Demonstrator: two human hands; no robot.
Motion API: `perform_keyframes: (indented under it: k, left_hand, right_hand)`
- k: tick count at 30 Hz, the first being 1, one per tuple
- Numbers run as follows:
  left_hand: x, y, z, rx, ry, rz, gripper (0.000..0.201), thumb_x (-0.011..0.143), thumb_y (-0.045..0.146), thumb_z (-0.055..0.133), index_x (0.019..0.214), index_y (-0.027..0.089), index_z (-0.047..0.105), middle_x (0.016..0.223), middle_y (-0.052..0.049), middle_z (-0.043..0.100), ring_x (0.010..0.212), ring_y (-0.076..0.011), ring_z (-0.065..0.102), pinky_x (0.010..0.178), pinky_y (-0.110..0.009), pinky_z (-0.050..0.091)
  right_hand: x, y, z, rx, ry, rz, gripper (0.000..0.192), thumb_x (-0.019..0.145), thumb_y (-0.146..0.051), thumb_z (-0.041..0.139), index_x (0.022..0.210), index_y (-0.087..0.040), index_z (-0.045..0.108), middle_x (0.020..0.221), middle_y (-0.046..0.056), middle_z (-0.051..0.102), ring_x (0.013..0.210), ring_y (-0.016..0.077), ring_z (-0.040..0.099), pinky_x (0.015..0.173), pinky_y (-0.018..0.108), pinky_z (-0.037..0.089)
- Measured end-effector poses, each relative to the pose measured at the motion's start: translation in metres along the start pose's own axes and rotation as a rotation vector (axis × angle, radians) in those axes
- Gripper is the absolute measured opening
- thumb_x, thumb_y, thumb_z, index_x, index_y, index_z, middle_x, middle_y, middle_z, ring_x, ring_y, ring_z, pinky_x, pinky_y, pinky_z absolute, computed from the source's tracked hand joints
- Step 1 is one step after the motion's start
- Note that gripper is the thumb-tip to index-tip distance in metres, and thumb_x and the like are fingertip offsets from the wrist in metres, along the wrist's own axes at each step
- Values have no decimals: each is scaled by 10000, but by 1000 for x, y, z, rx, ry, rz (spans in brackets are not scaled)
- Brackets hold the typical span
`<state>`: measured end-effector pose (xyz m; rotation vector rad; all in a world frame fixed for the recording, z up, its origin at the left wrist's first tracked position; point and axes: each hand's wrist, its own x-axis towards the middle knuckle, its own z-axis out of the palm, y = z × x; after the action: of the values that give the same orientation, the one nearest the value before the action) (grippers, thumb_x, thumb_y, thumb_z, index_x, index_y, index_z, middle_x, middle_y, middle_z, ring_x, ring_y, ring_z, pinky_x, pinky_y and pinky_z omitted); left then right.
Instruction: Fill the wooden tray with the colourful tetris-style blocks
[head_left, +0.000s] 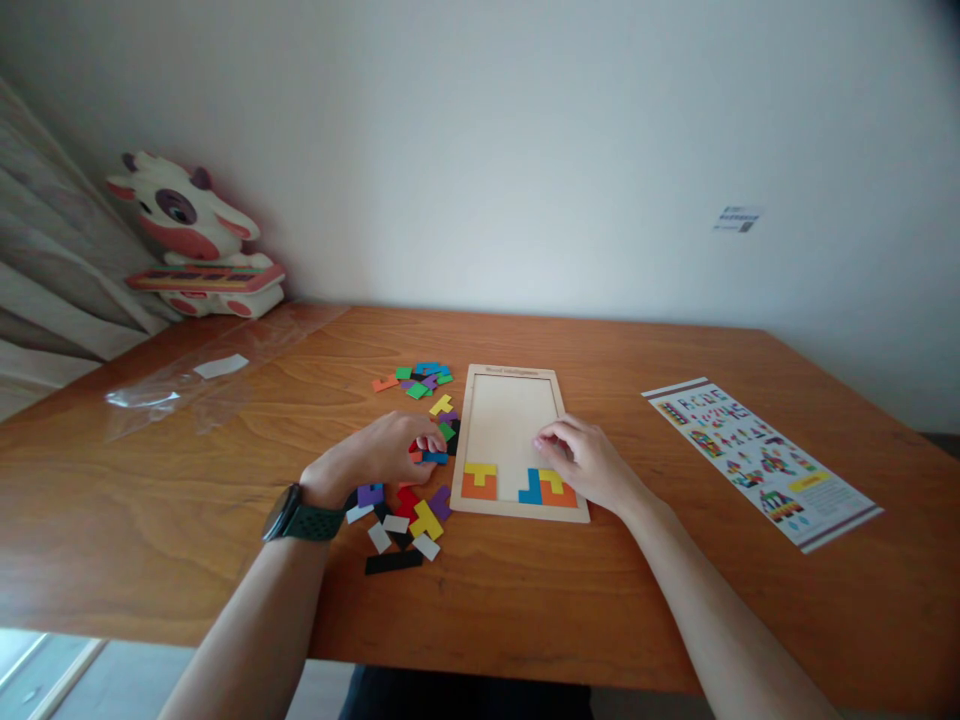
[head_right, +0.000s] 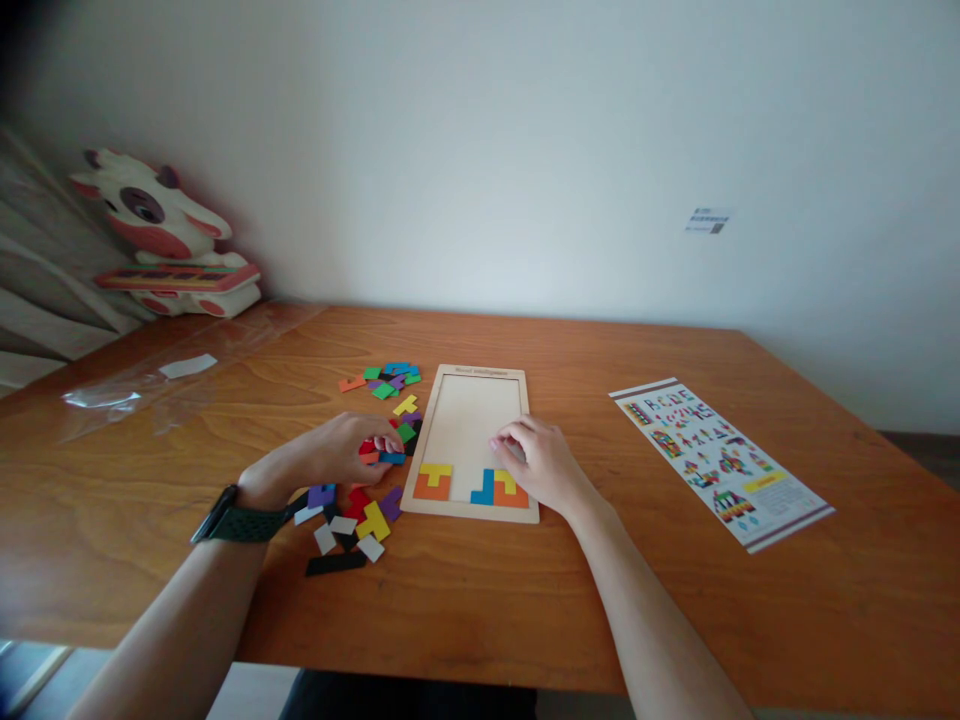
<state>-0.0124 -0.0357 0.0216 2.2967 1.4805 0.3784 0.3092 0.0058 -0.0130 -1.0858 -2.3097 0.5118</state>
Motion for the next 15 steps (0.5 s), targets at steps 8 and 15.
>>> perform_keyframes:
  k: [8, 15]
  left_hand:
    - [3, 4, 0, -41, 44, 33, 335, 669, 150, 629, 975, 225, 742, 993, -10, 753, 909, -199, 688, 835, -268, 512]
    - [8, 2, 9, -35, 37, 132, 244, 736, 205, 673, 975, 225, 719, 996, -16, 743, 933, -188, 679, 866, -267, 502]
  right_hand:
    - [0, 3, 1, -10, -2, 5, 209, 986, -348, 533, 925, -208, 675, 923, 59, 676, 826, 191, 622, 767, 335, 462]
    - [0, 4, 2, -15, 3, -5, 209, 984, -352, 537, 912, -209, 673, 911, 49, 674, 805, 180, 617, 741, 319, 453]
